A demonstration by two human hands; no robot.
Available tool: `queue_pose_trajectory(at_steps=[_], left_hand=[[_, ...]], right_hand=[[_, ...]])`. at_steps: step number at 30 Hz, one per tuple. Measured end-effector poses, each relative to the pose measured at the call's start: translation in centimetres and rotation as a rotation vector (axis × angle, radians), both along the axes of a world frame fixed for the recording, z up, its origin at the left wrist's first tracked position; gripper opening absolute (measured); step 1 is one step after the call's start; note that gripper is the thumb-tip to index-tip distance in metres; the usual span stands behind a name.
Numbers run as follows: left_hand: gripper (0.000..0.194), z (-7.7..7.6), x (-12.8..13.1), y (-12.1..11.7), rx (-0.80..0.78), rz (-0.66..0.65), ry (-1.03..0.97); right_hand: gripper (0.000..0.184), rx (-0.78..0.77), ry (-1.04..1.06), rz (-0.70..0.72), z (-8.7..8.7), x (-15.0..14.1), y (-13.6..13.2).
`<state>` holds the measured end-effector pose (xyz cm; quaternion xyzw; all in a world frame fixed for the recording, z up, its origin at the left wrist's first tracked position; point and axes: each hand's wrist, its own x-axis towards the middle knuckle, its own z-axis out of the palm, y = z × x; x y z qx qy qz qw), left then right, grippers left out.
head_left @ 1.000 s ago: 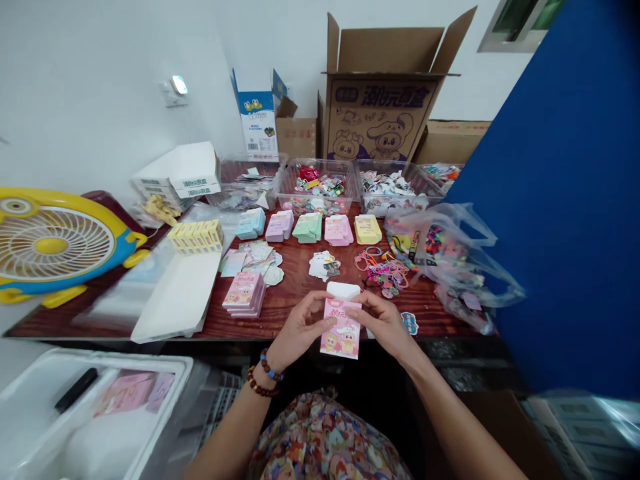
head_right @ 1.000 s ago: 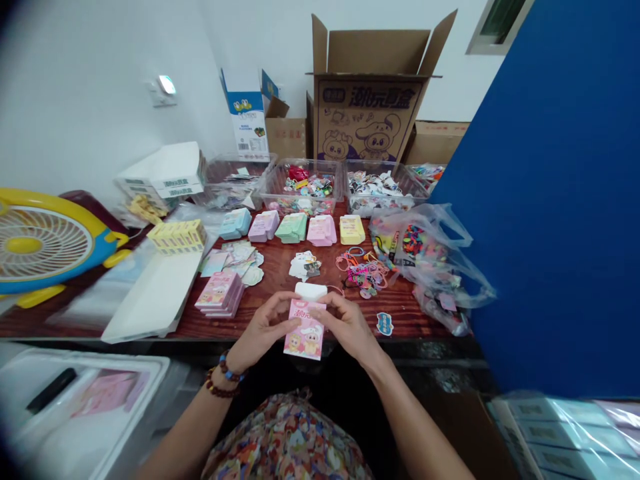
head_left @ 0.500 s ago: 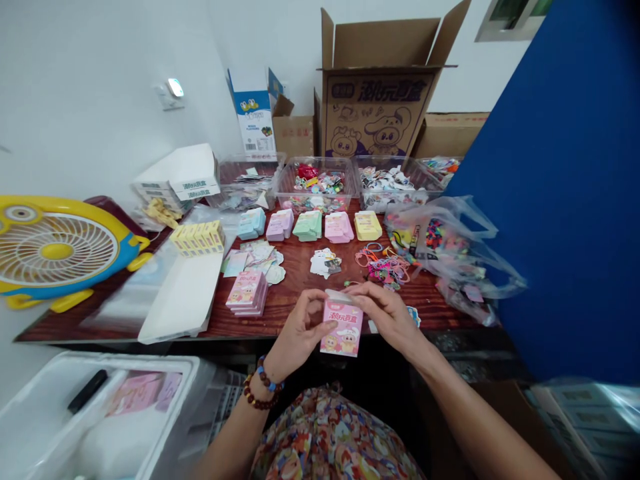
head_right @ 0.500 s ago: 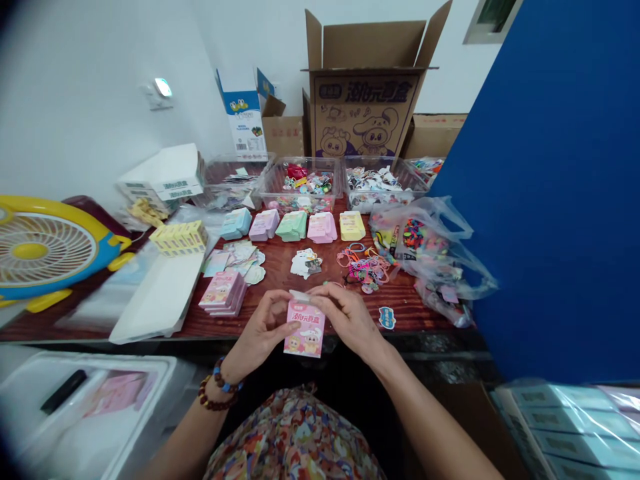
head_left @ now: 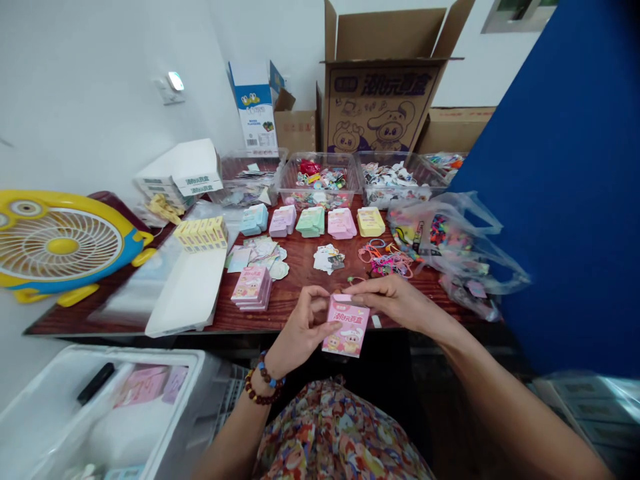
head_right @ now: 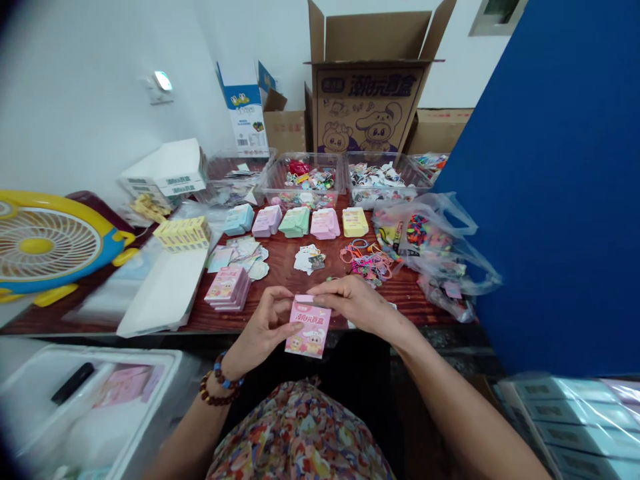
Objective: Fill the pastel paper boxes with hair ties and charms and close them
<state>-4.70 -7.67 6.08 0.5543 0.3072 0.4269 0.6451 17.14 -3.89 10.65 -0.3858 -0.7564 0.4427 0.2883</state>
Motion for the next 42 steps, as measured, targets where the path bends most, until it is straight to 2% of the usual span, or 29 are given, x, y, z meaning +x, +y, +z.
queue_pose_trajectory(at_steps=[7, 10, 14, 17, 21, 26, 29, 32, 34, 37, 40, 42], left_hand=[[0.043, -0.5, -0.3, 0.0, 0.004, 0.049, 0.048], [0.045, -0.9, -0.3, 0.0, -0.010, 0.093, 0.041], [0.057, -1.0, -0.2, 0.1, 0.001, 0.103, 0.021], [0.053, -1.1, -0.3, 0.3, -0.006, 0.071, 0.019], [0.041, -1.7, -0.5, 0.7, -0.030, 0.066, 0.021], [0.035, -3.1, -1.6, 1.0, -0.042, 0.044, 0.064], [0.045, -3.4, -2.2, 0.5, 0.018, 0.190, 0.249], [0.078, -2.7, -2.5, -0.5, 0.216, 0.397, 0.586], [0.090, -2.0, -3.1, -0.8, 0.320, 0.483, 0.776], [0.084, -0.9, -5.8, 0.1, 0.405, 0.626, 0.908], [0.081, -0.2, -9.9, 2.4, 0.407, 0.813, 0.999], [0.080, -0.3, -12.5, 4.2, 0.335, 0.823, 1.083]], right_hand=[[0.028, 0.200, -0.102, 0.048, 0.5, -0.5, -0.2], [0.032, 0.246, -0.128, 0.069, 0.1, -0.6, -0.7], [0.037, 0.301, -0.088, -0.029, -1.8, -0.7, -1.9], [0.037, 0.318, -0.045, -0.150, -3.7, -1.0, -2.4], [0.026, 0.285, 0.015, -0.124, -4.7, -1.4, -2.0], [0.022, 0.094, 0.028, -0.077, -5.7, -1.9, -0.9], [0.031, -0.155, 0.101, -0.119, -7.1, -3.2, 0.0], [0.036, -0.332, 0.252, -0.165, -7.7, -5.7, 1.2], [0.037, -0.369, 0.340, -0.157, -7.4, -7.7, 2.2], [0.035, -0.372, 0.436, -0.128, -6.7, -10.2, 4.0], [0.031, -0.333, 0.424, -0.147, -7.1, -11.5, 6.1], [0.027, -0.316, 0.347, -0.156, -8.2, -11.8, 7.2]])
